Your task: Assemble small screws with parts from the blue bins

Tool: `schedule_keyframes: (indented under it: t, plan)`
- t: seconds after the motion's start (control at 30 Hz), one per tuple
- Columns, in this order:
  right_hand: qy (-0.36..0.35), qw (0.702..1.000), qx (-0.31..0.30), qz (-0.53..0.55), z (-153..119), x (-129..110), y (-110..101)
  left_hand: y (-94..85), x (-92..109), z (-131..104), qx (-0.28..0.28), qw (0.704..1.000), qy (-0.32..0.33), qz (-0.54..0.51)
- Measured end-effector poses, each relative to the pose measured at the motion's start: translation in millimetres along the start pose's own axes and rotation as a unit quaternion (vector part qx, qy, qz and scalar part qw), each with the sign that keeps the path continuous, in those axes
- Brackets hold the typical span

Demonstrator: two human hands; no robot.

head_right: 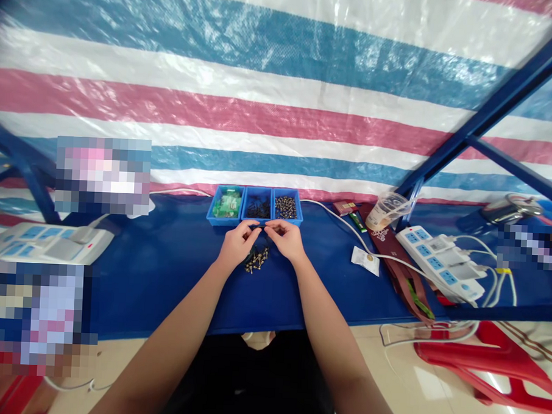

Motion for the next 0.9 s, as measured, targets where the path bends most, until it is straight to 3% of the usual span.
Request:
schedule_keyframes:
  t: [0.9]
  plan:
    - [-0.003,1.0,-0.02,0.002,-0.5,6.1,1.1,-3.9,4.3,-0.7,-0.007,1.0,-0.003,-0.006]
Point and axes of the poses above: each hand's wrist, its own z-axis towards the middle knuckle, its own y-axis out of the palm, x = y × z, the point moved 3 cm from there along z, towards the middle knuckle, and after that the axes turned 12 degrees about x, right-handed, at the moved point
